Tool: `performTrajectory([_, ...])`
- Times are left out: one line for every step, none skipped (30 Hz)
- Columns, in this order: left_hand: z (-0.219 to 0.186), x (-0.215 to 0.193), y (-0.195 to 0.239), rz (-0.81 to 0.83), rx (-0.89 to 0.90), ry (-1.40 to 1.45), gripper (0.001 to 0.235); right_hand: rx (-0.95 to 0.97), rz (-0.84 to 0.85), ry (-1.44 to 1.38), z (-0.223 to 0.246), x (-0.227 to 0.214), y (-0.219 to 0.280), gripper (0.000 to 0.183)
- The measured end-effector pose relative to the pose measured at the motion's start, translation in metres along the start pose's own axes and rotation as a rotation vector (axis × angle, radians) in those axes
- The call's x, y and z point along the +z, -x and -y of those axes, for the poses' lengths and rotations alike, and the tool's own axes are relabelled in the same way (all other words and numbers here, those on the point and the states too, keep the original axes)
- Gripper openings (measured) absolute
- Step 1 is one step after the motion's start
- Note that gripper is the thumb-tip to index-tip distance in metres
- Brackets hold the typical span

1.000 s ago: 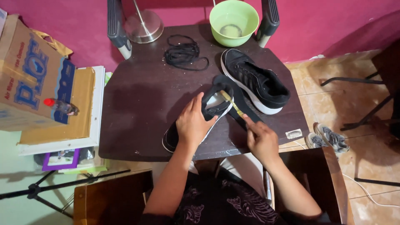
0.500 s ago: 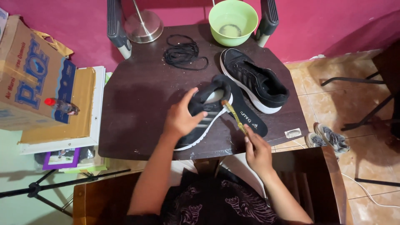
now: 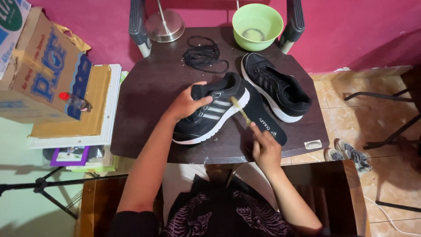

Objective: The person scrubs a black sneaker with a yellow brush, focusing on the upper, sides, and interior. They dip the brush into a green bowl of water and continue scrubbing the shoe's inner lining and tongue area.

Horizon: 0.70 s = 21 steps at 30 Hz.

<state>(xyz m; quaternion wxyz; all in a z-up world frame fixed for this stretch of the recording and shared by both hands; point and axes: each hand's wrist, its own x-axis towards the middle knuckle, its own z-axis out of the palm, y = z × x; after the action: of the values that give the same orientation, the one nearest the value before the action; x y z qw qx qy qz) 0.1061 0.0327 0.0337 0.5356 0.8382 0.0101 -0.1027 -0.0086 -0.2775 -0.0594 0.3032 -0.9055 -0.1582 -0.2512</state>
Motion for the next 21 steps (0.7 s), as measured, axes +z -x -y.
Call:
performTrajectory([0.006,0.001,-0.002,-0.005,-0.001,0.004,0.079,-0.006,0.003,-0.001,0.007,0.010,0.009,0.047])
performTrajectory([0.012,0.002,-0.004,-0.008,0.030,0.022,0.077,-0.081,0.090,-0.032,0.014,0.019,0.019,0.049])
performTrajectory([0.016,0.004,-0.007,-0.006,0.062,0.037,0.075,-0.152,0.173,-0.062,0.022,0.028,0.029,0.051])
performTrajectory([0.014,0.004,-0.004,-0.006,0.063,0.038,0.075,-0.153,0.173,-0.062,0.023,0.020,0.022,0.051])
performTrajectory([0.012,0.004,-0.001,-0.008,0.087,0.033,0.075,-0.153,0.143,-0.085,0.024,0.013,0.017,0.049])
performTrajectory([0.011,0.005,0.001,-0.009,0.110,0.029,0.075,-0.153,0.112,-0.108,0.025,0.006,0.011,0.047])
performTrajectory([0.015,0.007,-0.003,-0.012,0.108,0.033,0.075,-0.157,0.117,-0.108,0.024,0.007,0.010,0.047])
performTrajectory([0.020,0.009,-0.008,-0.020,0.132,0.045,0.075,-0.149,0.072,-0.125,0.024,0.007,0.008,0.043])
performTrajectory([0.025,0.011,-0.012,-0.027,0.155,0.057,0.075,-0.141,0.028,-0.141,0.023,0.008,0.007,0.039])
performTrajectory([0.026,0.011,-0.010,-0.029,0.152,0.061,0.075,-0.143,0.033,-0.141,0.033,0.006,0.013,0.039])
performTrajectory([0.026,0.010,-0.009,-0.009,0.173,0.064,0.076,-0.150,0.109,-0.182,0.045,0.006,0.020,0.033])
performTrajectory([0.026,0.009,-0.009,0.012,0.194,0.067,0.076,-0.158,0.186,-0.223,0.056,0.005,0.026,0.029])
performTrajectory([0.025,0.009,-0.009,0.016,0.195,0.067,0.076,-0.155,0.184,-0.221,0.043,0.001,0.014,0.029])
performTrajectory([0.025,0.009,-0.008,0.019,0.203,0.055,0.074,-0.123,0.100,-0.133,0.030,-0.002,0.001,0.033])
performTrajectory([0.025,0.009,-0.006,0.018,0.206,0.048,0.072,-0.095,0.023,-0.045,0.017,-0.007,-0.010,0.038])
performTrajectory([0.024,0.009,-0.006,0.018,0.203,0.053,0.072,-0.095,0.028,-0.044,0.020,-0.003,-0.004,0.038])
performTrajectory([0.023,0.006,-0.006,0.027,0.231,0.046,0.070,-0.138,0.087,-0.099,0.025,0.003,0.001,0.020])
performTrajectory([0.021,0.004,-0.007,0.037,0.259,0.040,0.068,-0.181,0.145,-0.154,0.029,0.008,0.006,0.020])
performTrajectory([0.019,0.004,-0.007,0.040,0.263,0.037,0.068,-0.179,0.140,-0.153,0.039,-0.004,-0.007,0.020])
performTrajectory([0.017,0.005,-0.007,0.057,0.278,0.021,0.066,-0.188,0.164,-0.089,0.049,-0.016,-0.019,0.020])
performTrajectory([0.017,0.006,-0.007,0.075,0.291,0.007,0.063,-0.196,0.192,-0.026,0.060,-0.029,-0.031,0.022])
